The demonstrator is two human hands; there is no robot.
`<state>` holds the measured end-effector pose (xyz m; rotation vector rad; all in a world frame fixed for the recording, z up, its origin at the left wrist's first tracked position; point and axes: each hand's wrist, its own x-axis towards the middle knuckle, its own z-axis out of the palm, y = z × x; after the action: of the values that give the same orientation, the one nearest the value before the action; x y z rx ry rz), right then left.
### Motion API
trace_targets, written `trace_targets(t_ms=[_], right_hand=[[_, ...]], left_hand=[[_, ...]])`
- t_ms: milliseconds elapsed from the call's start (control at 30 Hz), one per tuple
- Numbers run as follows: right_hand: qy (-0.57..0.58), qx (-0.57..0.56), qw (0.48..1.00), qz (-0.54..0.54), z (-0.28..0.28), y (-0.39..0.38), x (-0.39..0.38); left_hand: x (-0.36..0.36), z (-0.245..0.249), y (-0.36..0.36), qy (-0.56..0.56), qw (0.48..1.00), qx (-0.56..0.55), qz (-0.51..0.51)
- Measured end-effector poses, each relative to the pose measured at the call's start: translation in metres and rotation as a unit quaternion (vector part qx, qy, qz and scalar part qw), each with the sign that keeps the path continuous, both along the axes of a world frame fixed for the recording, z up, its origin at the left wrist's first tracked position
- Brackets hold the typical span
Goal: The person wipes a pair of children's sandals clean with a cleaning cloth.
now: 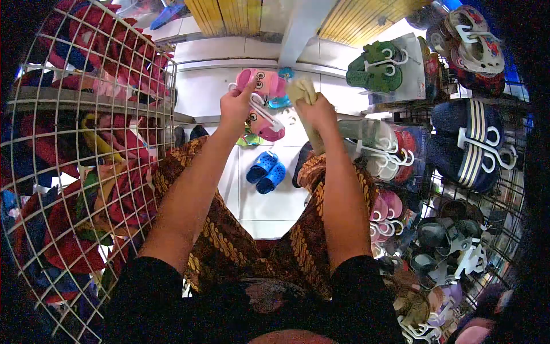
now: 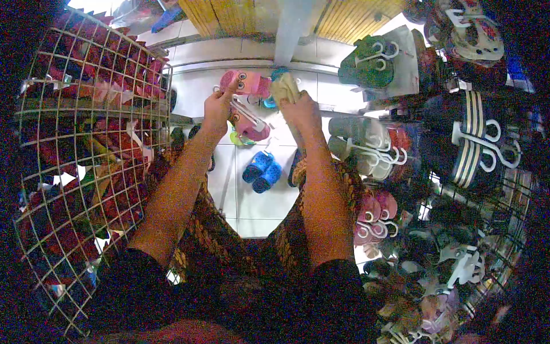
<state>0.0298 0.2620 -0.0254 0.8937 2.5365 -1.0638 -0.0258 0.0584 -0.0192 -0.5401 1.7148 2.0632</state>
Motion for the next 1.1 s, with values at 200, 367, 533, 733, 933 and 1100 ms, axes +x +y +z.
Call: trace_targets(t_ms=[200, 367, 533, 733, 933, 1100], right_hand=[[0.043, -0.108, 0.993, -0.031, -0.015, -0.004, 0.003], [0.028, -0.003, 0.999, -0.037, -0.003, -0.001, 0.001], [0.000, 0.044, 0.994, -0.098, 0.015, -0.014, 0.006], [0.045, 0.002, 0.999, -0.010, -0.005, -0.006, 0.007], [0.161, -0.261, 0.945, -0.111, -0.006, 0.015, 0.008], [-0.034, -0.543, 0.839, -0.003, 0.020, -0.002, 0.017]], left_hand=[[-0.002, -0.015, -0.001, 0.027, 0.998, -0.049, -0.022], [0.000, -0.002, 0.000, 0.007, 0.999, -0.052, -0.013], [0.003, 0.000, 0.003, 0.016, 0.997, -0.073, -0.024], [-0.001, -0.001, 0.000, 0.051, 0.993, -0.094, -0.054], [-0.012, 0.000, -0.013, 0.087, 0.962, -0.158, -0.207], [-0.013, -0.019, -0.013, 0.100, 0.962, -0.123, -0.221]])
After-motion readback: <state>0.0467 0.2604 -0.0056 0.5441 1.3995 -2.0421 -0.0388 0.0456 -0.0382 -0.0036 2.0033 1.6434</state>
